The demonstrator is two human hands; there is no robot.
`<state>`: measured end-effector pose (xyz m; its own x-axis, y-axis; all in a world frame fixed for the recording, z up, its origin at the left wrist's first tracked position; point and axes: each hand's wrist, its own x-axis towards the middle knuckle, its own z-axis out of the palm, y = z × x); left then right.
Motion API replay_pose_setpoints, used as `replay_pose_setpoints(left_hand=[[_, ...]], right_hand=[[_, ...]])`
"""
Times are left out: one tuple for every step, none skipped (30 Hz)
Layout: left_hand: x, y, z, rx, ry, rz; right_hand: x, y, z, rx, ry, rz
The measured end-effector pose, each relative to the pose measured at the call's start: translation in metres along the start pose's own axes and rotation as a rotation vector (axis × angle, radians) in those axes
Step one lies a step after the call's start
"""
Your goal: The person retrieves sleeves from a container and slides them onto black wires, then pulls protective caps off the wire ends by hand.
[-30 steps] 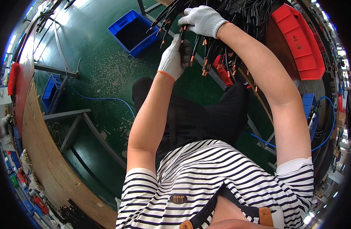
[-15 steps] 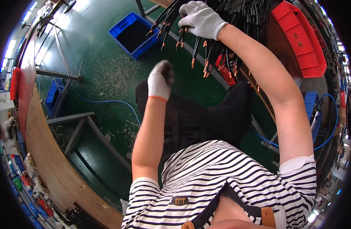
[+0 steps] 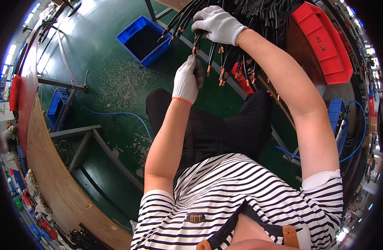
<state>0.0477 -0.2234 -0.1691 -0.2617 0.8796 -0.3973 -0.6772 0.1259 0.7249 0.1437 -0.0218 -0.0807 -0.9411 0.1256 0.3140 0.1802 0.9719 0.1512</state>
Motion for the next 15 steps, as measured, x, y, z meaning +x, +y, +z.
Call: replay_pose_setpoints(left_hand=[[-0.003,-0.001,-0.004,-0.002,0.009,-0.037],[-0.011,-0.004,-0.010,-0.001,0.019,-0.074],[-0.019,-0.008,-0.018,0.004,0.030,-0.111],[-0.028,-0.010,-0.030,-0.009,0.042,-0.163],[-0.026,-0.009,-0.036,-0.070,0.133,-0.155],[-0.026,-0.005,-0.037,-0.133,0.226,-0.147],[-0.023,0.000,-0.038,-0.200,0.317,-0.133],[-0.016,0.011,-0.044,-0.181,0.272,-0.109],[-0.009,0.022,-0.042,-0.186,0.240,-0.042],[0.001,0.031,-0.042,-0.165,0.215,-0.002],[0.012,0.039,-0.038,-0.142,0.190,0.040],[0.023,0.046,-0.033,-0.089,0.169,0.032],[0.033,0.053,-0.027,-0.034,0.148,0.025],[0.041,0.059,-0.023,0.025,0.130,0.017],[0.049,0.061,-0.021,-0.003,0.112,-0.028]], right_hand=[[0.001,0.001,-0.001,-0.010,0.003,-0.006],[0.002,-0.001,-0.001,0.002,0.020,0.005],[0.004,0.001,-0.001,0.010,0.024,0.004],[0.004,0.003,0.001,0.021,0.031,0.009],[0.002,0.001,0.004,0.038,0.035,0.020],[0.002,0.000,0.006,0.032,0.056,0.029],[0.002,0.001,0.009,0.023,0.073,0.021],[0.002,0.003,0.010,0.009,0.089,0.008],[0.003,0.004,0.010,-0.008,0.102,-0.007],[0.002,0.003,0.007,0.001,0.078,-0.005],[0.002,0.004,0.006,0.015,0.060,-0.004],[0.002,0.005,0.009,0.029,0.045,-0.003],[0.002,0.005,0.010,0.045,0.033,0.000],[0.001,0.006,0.010,0.070,0.031,0.003],[0.001,0.008,0.008,0.082,0.023,-0.007]])
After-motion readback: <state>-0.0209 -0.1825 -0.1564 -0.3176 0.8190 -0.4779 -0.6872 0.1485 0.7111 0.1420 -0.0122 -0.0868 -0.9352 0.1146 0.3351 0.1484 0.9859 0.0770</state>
